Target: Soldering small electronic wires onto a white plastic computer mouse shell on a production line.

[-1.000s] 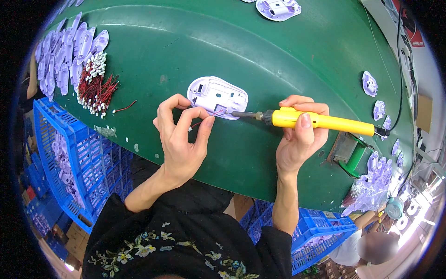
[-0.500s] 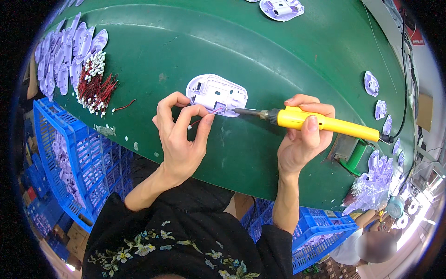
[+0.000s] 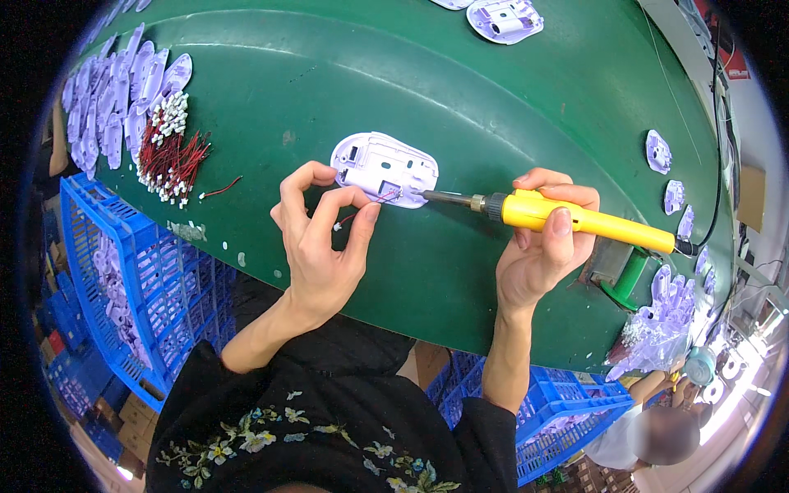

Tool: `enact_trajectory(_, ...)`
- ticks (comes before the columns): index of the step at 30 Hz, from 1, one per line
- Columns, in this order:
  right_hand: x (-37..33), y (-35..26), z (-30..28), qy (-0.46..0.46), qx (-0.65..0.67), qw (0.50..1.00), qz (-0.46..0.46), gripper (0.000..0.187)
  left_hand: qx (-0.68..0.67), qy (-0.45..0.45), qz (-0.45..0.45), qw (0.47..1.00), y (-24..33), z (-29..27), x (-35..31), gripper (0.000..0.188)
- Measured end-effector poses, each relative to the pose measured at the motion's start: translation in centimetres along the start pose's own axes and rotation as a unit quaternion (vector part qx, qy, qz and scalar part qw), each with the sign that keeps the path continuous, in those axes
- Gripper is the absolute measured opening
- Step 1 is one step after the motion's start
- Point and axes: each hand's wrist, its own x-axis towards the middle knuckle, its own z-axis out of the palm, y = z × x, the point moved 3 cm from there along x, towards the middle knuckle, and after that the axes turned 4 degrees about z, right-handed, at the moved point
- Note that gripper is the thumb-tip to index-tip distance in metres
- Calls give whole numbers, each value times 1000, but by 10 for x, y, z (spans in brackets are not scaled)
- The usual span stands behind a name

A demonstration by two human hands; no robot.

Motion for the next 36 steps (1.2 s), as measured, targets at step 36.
enact_trajectory(36, 3, 6, 5, 39, 7, 998, 38, 23, -66, -1, 38, 997, 3, 7, 12, 12)
